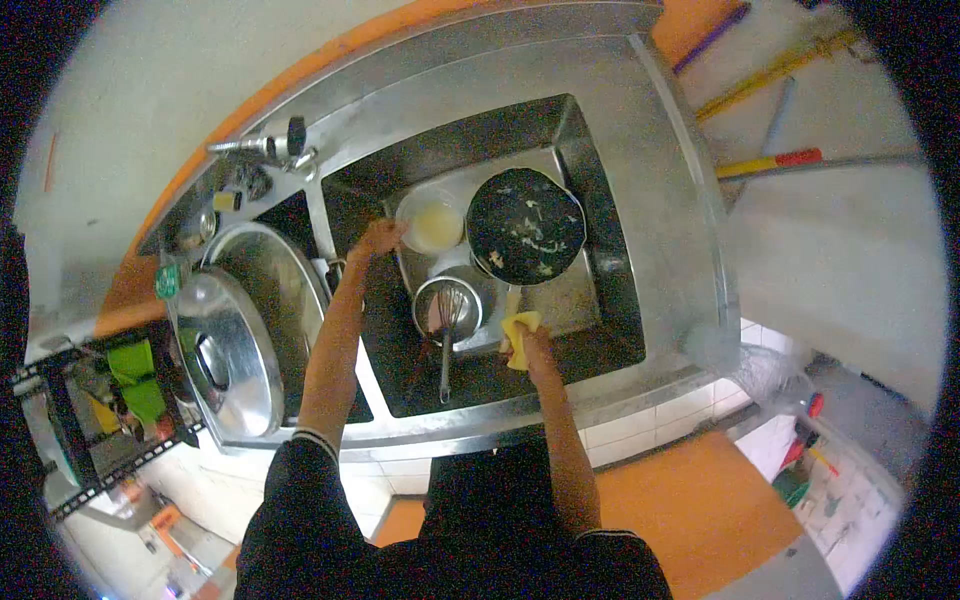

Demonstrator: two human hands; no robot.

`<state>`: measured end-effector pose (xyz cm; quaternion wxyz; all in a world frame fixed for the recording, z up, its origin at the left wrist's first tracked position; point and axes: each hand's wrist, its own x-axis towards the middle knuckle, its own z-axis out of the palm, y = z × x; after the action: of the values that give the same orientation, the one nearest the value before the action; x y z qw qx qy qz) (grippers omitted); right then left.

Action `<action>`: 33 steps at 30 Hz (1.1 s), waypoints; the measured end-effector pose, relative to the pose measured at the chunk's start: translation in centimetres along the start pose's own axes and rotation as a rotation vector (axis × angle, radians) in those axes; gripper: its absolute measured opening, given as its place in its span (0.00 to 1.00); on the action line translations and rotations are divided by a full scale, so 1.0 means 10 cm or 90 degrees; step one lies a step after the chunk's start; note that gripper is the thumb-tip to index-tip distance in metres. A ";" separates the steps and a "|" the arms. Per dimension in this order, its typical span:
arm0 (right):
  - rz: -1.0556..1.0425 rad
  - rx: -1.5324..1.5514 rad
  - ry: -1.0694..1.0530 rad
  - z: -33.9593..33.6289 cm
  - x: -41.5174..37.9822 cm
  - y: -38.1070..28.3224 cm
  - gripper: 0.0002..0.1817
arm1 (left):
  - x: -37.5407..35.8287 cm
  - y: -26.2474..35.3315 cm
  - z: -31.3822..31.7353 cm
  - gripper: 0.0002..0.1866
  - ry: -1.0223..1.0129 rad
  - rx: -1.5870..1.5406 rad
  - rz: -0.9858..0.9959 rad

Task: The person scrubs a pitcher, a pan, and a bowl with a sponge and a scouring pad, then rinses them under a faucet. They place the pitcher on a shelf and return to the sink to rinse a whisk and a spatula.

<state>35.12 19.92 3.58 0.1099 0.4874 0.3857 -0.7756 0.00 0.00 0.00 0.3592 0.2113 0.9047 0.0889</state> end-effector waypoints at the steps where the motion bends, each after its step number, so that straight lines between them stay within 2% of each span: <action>1: 0.003 0.003 0.014 0.08 0.00 0.07 0.13 | -0.18 0.11 -0.10 0.35 -0.025 -0.053 0.017; 2: 0.008 0.007 0.027 0.18 -0.02 0.14 0.13 | -0.25 0.17 -0.14 0.37 -0.052 -0.106 0.032; 3: -0.032 0.033 0.006 -0.01 0.08 -0.12 0.13 | -0.07 0.60 -0.23 0.37 -0.005 -0.102 0.067; 5: -0.032 0.089 -0.017 0.00 -0.09 -0.06 0.14 | -0.13 0.80 -0.10 0.36 0.014 -0.103 0.099; 9: -0.033 0.095 -0.016 -0.04 -0.20 -0.18 0.11 | -0.34 1.39 -0.35 0.40 -0.080 -0.049 0.098; 10: -0.035 0.105 -0.013 -0.05 -0.20 -0.16 0.11 | -0.35 1.44 -0.32 0.44 -0.061 -0.040 0.137; 15: -0.062 0.139 -0.004 -0.13 -0.20 -0.11 0.11 | -0.36 2.01 -0.25 0.46 -0.066 0.107 0.142; 17: -0.055 0.160 0.021 -0.14 -0.27 -0.12 0.14 | -0.29 2.15 -0.14 0.46 -0.075 0.137 0.143; 20: -0.114 0.197 0.018 -0.19 -0.39 -0.14 0.13 | -0.27 2.38 0.00 0.45 -0.070 0.181 0.155; 23: -0.089 0.231 0.008 -0.26 -0.42 -0.11 0.13 | -0.17 2.47 0.20 0.45 -0.044 0.229 0.181; 29: -0.115 0.311 -0.024 -0.24 -0.38 -0.04 0.11 | -0.31 2.78 0.09 0.40 -0.087 0.259 0.111; 31: -0.088 0.280 0.001 -0.22 -0.41 -0.11 0.10 | -0.32 2.85 0.00 0.39 -0.117 0.270 0.095; 33: -0.100 0.274 0.007 -0.19 -0.41 -0.10 0.10 | -0.30 2.81 0.00 0.36 -0.027 0.303 0.162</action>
<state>37.94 21.13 7.07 -0.0593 0.4725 0.2490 -0.8434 10.94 23.77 10.60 0.3043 0.4038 0.8584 -0.0864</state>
